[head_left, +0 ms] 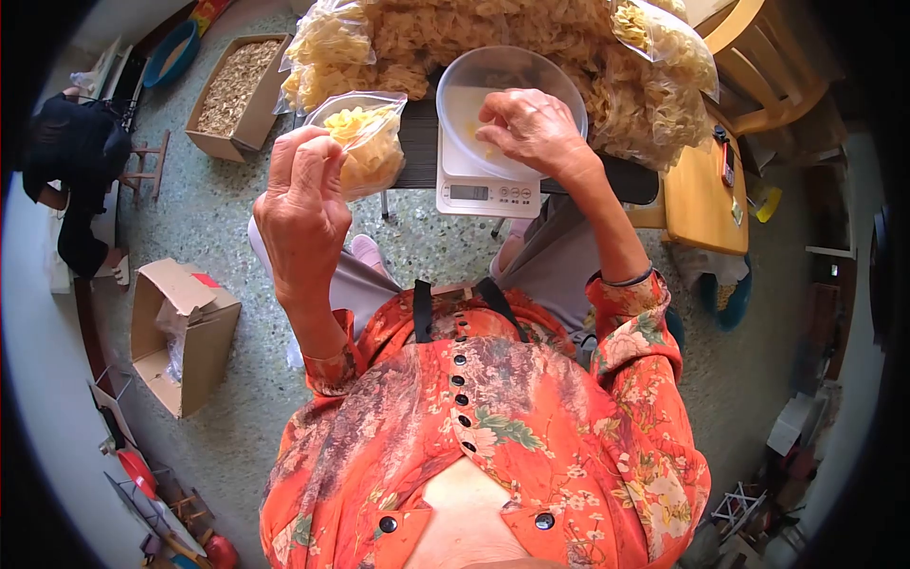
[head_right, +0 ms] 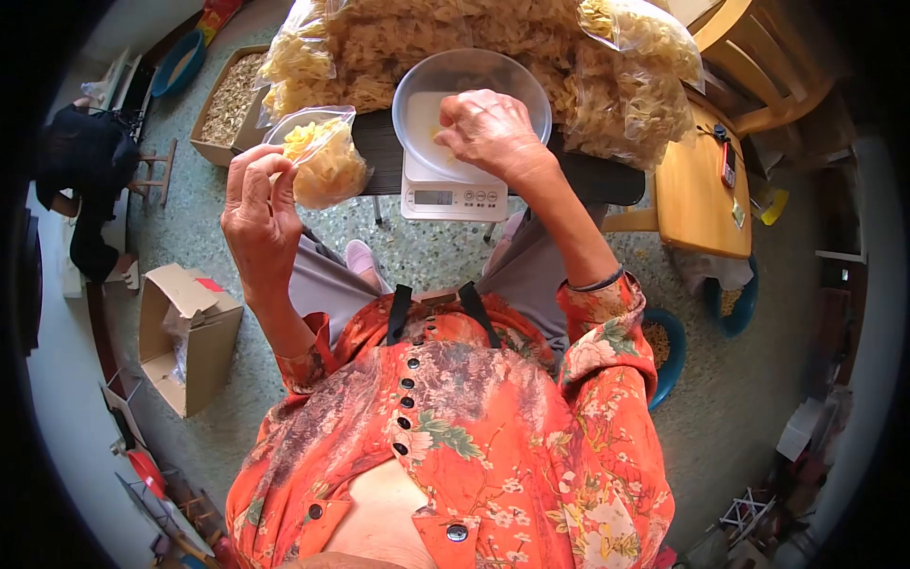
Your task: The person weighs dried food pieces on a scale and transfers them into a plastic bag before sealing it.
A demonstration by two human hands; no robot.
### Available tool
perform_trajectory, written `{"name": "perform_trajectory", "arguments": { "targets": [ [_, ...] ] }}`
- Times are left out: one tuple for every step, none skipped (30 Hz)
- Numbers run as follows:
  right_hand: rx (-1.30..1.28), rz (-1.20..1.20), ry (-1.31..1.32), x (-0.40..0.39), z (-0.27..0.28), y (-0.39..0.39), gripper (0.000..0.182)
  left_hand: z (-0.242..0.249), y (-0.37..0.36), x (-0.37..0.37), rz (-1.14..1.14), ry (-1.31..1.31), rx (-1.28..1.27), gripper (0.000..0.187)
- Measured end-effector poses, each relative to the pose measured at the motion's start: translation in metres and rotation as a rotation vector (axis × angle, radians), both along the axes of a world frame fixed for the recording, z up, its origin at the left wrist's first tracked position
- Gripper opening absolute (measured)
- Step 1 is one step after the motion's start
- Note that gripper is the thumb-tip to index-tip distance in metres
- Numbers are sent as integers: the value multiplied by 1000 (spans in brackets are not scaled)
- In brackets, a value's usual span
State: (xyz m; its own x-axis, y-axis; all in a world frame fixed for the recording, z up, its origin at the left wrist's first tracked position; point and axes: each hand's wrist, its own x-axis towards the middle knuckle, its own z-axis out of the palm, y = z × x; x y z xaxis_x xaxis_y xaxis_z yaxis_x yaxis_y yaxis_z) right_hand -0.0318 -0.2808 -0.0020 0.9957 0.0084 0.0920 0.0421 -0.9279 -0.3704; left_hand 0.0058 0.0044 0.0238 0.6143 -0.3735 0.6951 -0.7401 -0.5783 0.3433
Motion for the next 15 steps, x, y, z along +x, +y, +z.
{"name": "perform_trajectory", "arguments": {
  "targets": [
    [9, 2, -37, 2, -4, 1, 26, 1, -2, -1, -1, -5, -11, 14],
    [13, 3, -36, 4, -6, 3, 26, 1, -3, -1, -3, -9, -23, 14],
    [-45, -4, -33, 6, -8, 5, 26, 1, -3, -2, -3, -7, -19, 14],
    [-105, -12, -31, 8, -9, 7, 26, 1, -3, -2, -5, -4, -16, 14],
    [-103, -13, -30, 10, -10, 8, 26, 1, -3, -2, -6, -2, -15, 14],
    [-128, -26, -2, 13, -12, 8, 25, 1, -3, -2, -7, -1, -15, 14],
    [-153, -37, 26, 14, -13, 9, 23, 1, -3, -2, -10, 1, -17, 13],
    [-154, -37, 26, 13, -15, 8, 23, 0, -3, -2, -12, 2, -20, 13],
    [-130, -21, -8, 13, -18, 8, 22, 0, -3, -2, -9, 0, -23, 13],
    [-110, -3, -51, 15, -19, 8, 21, 0, -3, -3, -11, 3, -22, 12],
    [-125, -13, 6, 19, -18, 8, 20, 2, -3, -2, -11, -2, -24, 12],
    [-138, -21, 64, 21, -15, 10, 18, 4, -3, -2, -1, -21, -32, 12],
    [-130, -33, 102, 22, -9, 12, 17, 5, -3, -5, -10, 25, -23, 13],
    [-137, -26, 85, 23, -7, 13, 17, 7, -2, -5, -20, 69, -14, 15],
    [-117, -27, 107, 23, -6, 13, 17, 6, -1, -4, -26, 62, -14, 15]
  ]
}}
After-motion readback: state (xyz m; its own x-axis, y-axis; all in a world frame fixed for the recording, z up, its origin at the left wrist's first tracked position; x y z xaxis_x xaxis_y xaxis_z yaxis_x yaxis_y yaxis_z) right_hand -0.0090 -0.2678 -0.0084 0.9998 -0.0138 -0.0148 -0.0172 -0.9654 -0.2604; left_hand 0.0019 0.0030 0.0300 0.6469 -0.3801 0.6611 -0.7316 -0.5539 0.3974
